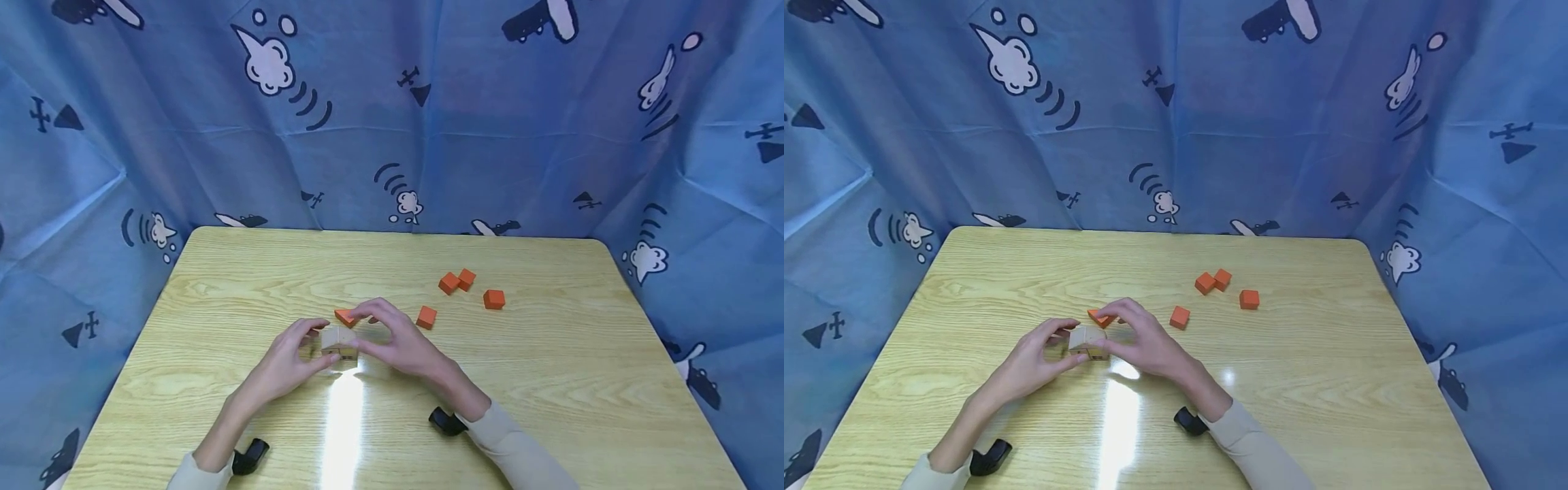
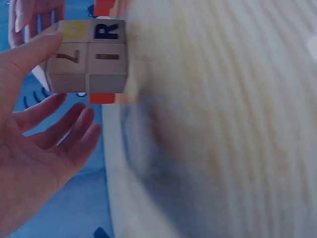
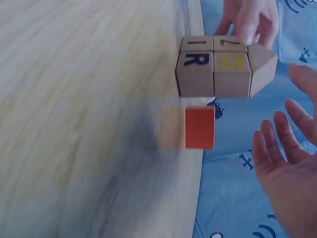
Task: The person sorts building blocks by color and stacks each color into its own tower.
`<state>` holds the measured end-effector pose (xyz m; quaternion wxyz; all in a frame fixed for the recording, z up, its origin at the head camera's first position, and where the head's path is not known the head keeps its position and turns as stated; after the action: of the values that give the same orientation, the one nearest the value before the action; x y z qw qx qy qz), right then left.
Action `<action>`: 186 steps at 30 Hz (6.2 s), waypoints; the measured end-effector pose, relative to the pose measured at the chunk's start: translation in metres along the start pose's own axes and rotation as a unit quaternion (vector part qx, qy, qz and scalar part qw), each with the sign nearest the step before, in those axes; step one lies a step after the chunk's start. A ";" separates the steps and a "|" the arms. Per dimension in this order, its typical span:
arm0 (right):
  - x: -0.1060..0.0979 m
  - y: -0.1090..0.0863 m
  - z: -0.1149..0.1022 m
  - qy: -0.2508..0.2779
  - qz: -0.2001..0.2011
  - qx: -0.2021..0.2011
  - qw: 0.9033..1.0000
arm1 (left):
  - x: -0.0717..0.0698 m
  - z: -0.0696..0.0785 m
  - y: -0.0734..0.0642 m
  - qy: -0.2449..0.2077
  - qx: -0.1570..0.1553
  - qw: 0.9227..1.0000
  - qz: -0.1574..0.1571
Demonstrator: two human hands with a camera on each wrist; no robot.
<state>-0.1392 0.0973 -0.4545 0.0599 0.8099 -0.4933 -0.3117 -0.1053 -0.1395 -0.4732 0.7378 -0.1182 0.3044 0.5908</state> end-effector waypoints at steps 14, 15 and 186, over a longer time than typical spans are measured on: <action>-0.044 -0.020 0.005 -0.048 0.090 0.026 0.994 | -0.004 0.038 0.004 -0.024 0.080 0.992 0.093; -0.047 -0.022 0.006 -0.050 0.094 0.030 0.994 | -0.003 0.041 0.005 -0.030 0.088 0.991 0.098; -0.122 -0.104 0.056 -0.084 -0.006 0.201 0.976 | 0.160 0.082 0.073 0.005 0.012 0.999 -0.038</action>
<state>-0.1302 0.2637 -0.4865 -0.1473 0.7793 -0.5444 -0.2732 -0.1301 0.0527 -0.4891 0.7593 -0.1237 0.3100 0.5585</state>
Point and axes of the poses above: each hand's wrist, its own y-axis towards the middle knuckle, its own x-axis out of the palm, z = x × y, the point moved 2 cm from there along y, towards the middle knuckle, and after that the axes turned 6 degrees about z, right-handed, at the moved point
